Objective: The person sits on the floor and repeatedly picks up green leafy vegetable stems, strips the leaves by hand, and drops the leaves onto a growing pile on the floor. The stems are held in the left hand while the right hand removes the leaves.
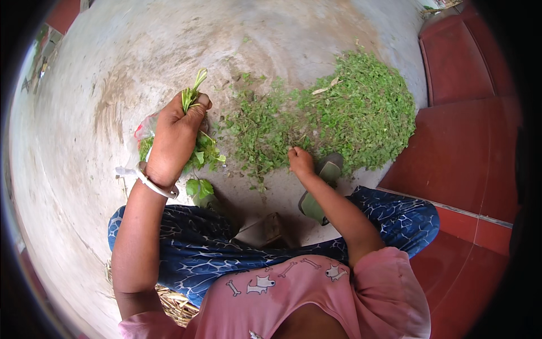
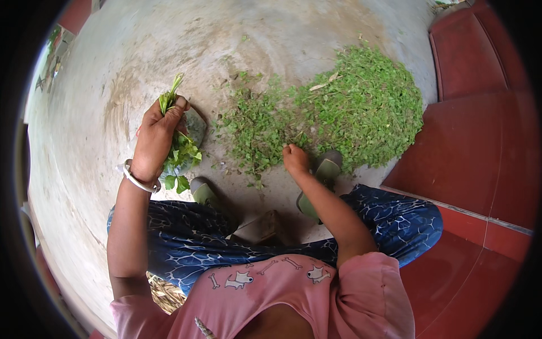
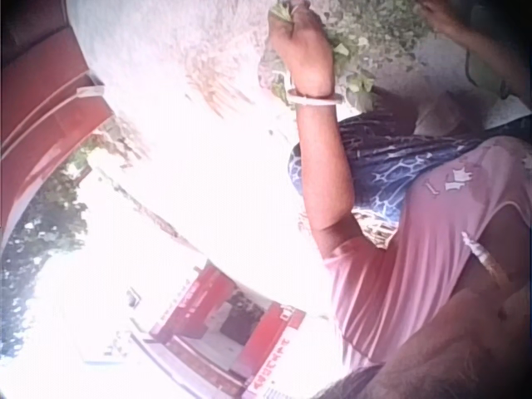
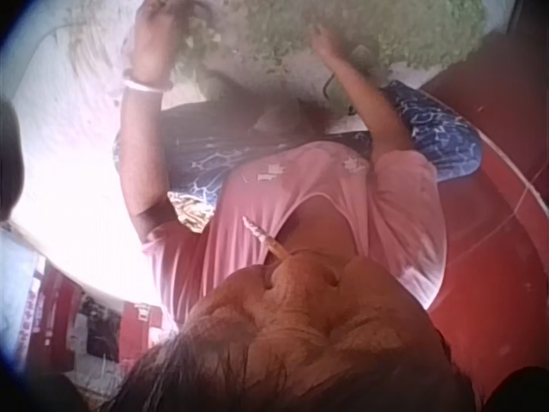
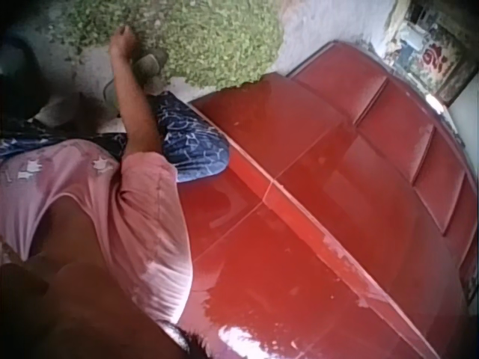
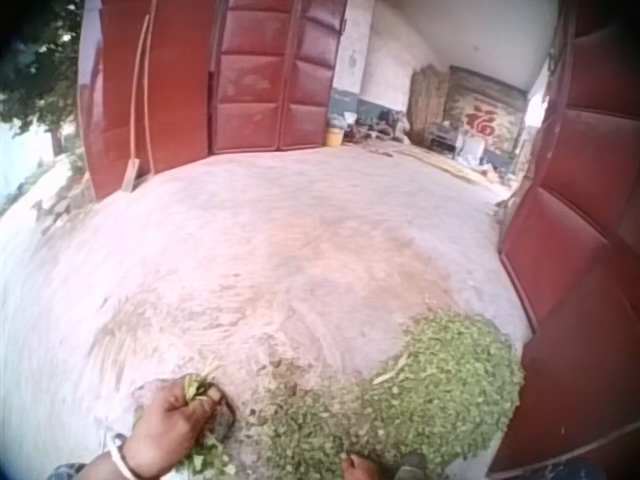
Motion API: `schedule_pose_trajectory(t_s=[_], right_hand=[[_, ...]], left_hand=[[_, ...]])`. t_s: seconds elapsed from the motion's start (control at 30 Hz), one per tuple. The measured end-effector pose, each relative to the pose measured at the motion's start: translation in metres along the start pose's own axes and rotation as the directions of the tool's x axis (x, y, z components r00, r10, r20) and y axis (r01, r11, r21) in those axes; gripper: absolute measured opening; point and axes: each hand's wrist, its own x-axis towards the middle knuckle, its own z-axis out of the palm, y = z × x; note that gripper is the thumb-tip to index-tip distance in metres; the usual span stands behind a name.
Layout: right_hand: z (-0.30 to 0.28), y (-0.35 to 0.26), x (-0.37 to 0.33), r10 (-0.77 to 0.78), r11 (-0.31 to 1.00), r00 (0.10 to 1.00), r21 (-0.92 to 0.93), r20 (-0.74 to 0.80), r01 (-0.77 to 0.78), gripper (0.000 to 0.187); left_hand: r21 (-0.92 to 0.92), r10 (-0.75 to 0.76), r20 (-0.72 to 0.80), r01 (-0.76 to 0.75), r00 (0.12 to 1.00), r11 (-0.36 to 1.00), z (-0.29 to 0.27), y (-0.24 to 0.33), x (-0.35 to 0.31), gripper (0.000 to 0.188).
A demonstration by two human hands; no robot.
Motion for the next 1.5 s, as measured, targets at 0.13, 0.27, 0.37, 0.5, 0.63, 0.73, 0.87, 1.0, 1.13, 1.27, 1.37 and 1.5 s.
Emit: schedule_pose_trajectory(t_s=[0.13,0.27,0.37,0.5,0.63,0.73,0.87,1.0,1.13,1.27,1.37,1.5], right_hand=[[-0.018,-0.025,-0.038,-0.236,0.865,0.936,-0.382,0.262,0.326,0.026],[-0.026,-0.019,-0.047,-0.311,0.873,0.940,-0.349,0.138,0.340,0.023],[-0.033,-0.025,-0.036,-0.209,0.945,0.978,-0.250,0.029,0.209,0.022],[-0.023,-0.033,-0.009,-0.083,0.995,0.996,-0.057,-0.024,0.082,0.029],[-0.013,-0.047,0.017,0.119,0.959,0.974,0.231,0.191,-0.162,0.031],[-0.019,-0.058,0.014,0.124,0.845,0.955,0.477,0.269,-0.243,0.026],[-0.050,-0.084,-0.009,-0.039,0.728,0.931,0.648,0.363,-0.222,0.024],[-0.075,-0.115,-0.032,-0.151,0.663,0.876,0.704,0.458,-0.253,0.023],[-0.089,-0.154,-0.056,-0.285,0.569,0.810,0.770,0.512,-0.287,0.021],[-0.094,-0.182,-0.074,-0.405,0.499,0.776,0.828,0.483,-0.254,0.023],[-0.095,-0.196,-0.082,-0.438,0.440,0.789,0.868,0.431,-0.230,0.020],[-0.094,-0.205,-0.087,-0.399,0.419,0.834,0.885,0.382,-0.204,0.017]], left_hand=[[0.012,-0.007,0.011,0.007,1.000,1.000,-0.003,-0.003,0.000,0.021],[0.074,0.024,0.039,-0.027,0.999,0.997,-0.003,-0.003,0.002,0.021],[0.056,0.042,0.023,-0.043,0.999,0.997,-0.001,-0.003,0.001,0.020],[0.051,0.031,-0.020,-0.030,0.999,0.998,0.001,-0.004,0.001,0.019],[0.072,0.007,-0.043,-0.004,0.999,0.997,0.004,-0.001,0.001,0.016],[0.033,-0.030,-0.004,0.030,1.000,0.999,0.004,-0.004,0.000,0.015],[0.008,-0.044,0.052,0.044,0.998,0.999,0.011,-0.011,0.001,0.009],[0.056,-0.101,0.208,0.091,0.973,0.994,0.018,-0.025,0.002,0.009],[0.147,-0.155,0.253,0.121,0.955,0.982,0.028,-0.028,0.001,0.016],[0.244,-0.205,0.325,0.127,0.923,0.961,0.031,-0.037,0.004,0.018],[0.192,-0.179,0.394,0.110,0.901,0.975,0.033,-0.036,0.002,0.019],[0.152,-0.184,0.376,0.135,0.908,0.979,0.033,-0.039,0.003,0.015]])
